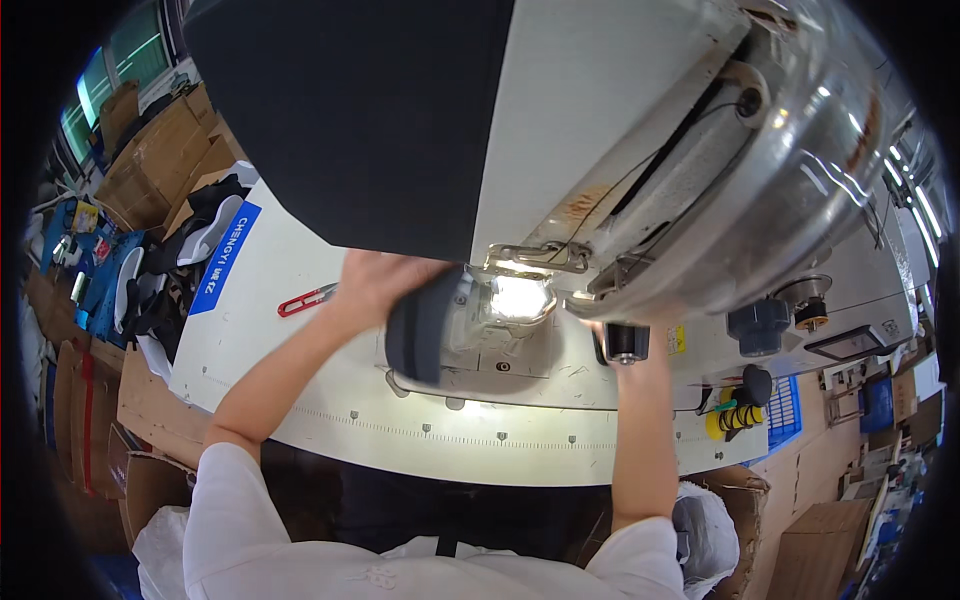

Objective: The person sews shoe upper components together using a sewing machine and trims threads using thread snips.

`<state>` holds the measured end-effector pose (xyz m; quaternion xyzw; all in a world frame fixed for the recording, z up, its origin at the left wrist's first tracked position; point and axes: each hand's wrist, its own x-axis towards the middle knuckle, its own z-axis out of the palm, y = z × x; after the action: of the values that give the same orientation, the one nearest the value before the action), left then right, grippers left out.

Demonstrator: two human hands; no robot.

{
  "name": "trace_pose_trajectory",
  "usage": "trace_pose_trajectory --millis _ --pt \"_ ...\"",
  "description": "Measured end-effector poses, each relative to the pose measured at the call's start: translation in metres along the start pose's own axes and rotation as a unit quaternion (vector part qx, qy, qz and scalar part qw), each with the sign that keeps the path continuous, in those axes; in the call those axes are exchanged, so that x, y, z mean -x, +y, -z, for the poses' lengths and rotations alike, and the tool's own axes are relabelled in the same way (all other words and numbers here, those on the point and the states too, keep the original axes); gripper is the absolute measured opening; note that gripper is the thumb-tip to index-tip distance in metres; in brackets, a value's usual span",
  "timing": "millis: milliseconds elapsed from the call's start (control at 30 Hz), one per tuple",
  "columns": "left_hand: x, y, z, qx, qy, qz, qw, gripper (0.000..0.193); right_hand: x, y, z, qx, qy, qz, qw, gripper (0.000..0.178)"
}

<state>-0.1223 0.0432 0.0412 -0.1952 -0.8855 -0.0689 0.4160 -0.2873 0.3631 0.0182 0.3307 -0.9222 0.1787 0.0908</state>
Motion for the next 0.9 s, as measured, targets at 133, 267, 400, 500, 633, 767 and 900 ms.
trace_pose_trajectory --millis 133,267,400,500,633,767,900 --pt "-0.007 0.054 0.027 -0.047 0.050 0.007 0.998 0.037 0.039 -0.135 0.042 -0.588 0.085 -0.286 0.752 0.016" --pt "-0.026 0.057 0.026 -0.004 0.080 -0.080 0.994 0.034 0.046 -0.147 0.048 -0.535 0.160 -0.213 0.802 0.017" --pt "-0.027 0.048 0.034 0.055 0.028 -0.065 0.996 0.037 0.040 -0.154 0.035 -0.540 0.279 -0.089 0.789 0.023" --pt "-0.023 0.047 0.029 0.060 0.025 -0.054 0.996 0.037 0.052 -0.149 0.037 -0.526 0.239 -0.106 0.809 0.028" --pt "-0.024 0.047 0.029 0.100 0.010 -0.043 0.994 0.035 0.056 -0.140 0.024 -0.450 0.264 -0.040 0.852 0.018" --pt "-0.025 0.049 0.028 0.107 0.020 -0.026 0.994 0.036 0.051 -0.141 0.038 -0.252 0.302 0.098 0.914 0.016" --pt "-0.026 0.045 0.035 0.076 0.039 -0.041 0.996 0.039 0.053 -0.127 0.044 -0.365 0.133 -0.068 0.919 0.022"
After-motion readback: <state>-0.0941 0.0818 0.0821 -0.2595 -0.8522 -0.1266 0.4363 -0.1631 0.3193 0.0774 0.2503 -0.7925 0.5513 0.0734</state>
